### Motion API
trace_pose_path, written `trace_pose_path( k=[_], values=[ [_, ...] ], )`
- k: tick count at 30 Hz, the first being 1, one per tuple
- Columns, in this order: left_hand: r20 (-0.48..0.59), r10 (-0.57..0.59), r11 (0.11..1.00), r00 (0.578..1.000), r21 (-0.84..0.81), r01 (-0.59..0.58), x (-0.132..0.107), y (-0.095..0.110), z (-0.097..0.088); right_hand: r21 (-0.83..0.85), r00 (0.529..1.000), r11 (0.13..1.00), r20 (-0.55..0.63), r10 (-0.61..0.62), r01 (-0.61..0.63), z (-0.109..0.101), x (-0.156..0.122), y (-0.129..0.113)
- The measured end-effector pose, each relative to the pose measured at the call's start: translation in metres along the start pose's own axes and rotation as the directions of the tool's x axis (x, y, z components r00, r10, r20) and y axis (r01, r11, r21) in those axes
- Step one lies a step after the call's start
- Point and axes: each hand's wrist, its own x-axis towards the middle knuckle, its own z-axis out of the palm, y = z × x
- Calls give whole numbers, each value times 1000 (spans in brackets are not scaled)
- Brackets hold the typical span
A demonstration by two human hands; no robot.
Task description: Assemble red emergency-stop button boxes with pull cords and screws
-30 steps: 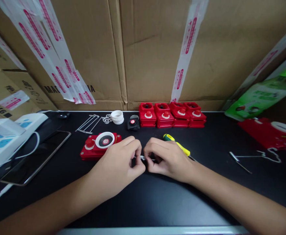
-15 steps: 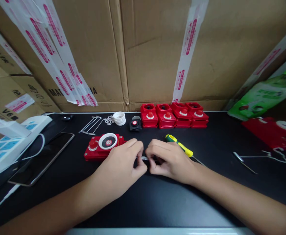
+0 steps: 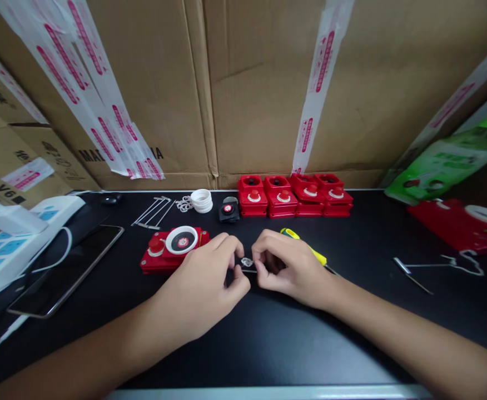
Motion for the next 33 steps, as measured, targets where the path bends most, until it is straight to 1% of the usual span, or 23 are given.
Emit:
trace_pose_path(
  k=[4, 7, 11, 14, 17, 20, 24, 27, 29, 33],
  values=[
    [12, 59, 996, 998, -67, -58, 0, -3, 1, 17, 1000, 1000, 8, -16, 15, -2, 0, -1],
    [2, 79, 994, 997, -73, -78, 0, -5, 0, 17, 1000, 1000, 14, -23, 22, -2, 0, -1],
    [-30, 59, 998, 998, -6, -60, 2, -6, -1, 19, 1000, 1000, 23, 1, -1, -2, 0, 0],
    [-66, 64, 996, 996, 63, -60, 3, -4, -2, 9, 999, 999, 26, 33, -33, -1, 0, 0],
    [-77, 72, 991, 994, 118, -62, 2, -2, -3, -1, 998, 998, 20, 67, -67, 1, 0, -1],
    [-55, 69, 989, 996, 135, -61, 2, 0, -5, 13, 996, 996, 22, 83, -83, 2, 1, -2],
    [-6, 35, 993, 999, 110, -34, 1, 0, -7, 77, 993, 990, 17, 116, -117, 2, 1, -2],
    [-16, 27, 997, 1000, 73, -26, -1, -1, -6, 99, 991, 986, 13, 132, -133, 1, 1, -1],
    [-6, 60, 997, 998, 42, -60, -2, -2, -4, 107, 990, 984, 9, 141, -141, 1, 1, -1],
    [69, 148, 989, 987, -34, -146, -1, -5, 0, 124, 987, 979, 10, 161, -161, 0, 0, -1]
  ],
)
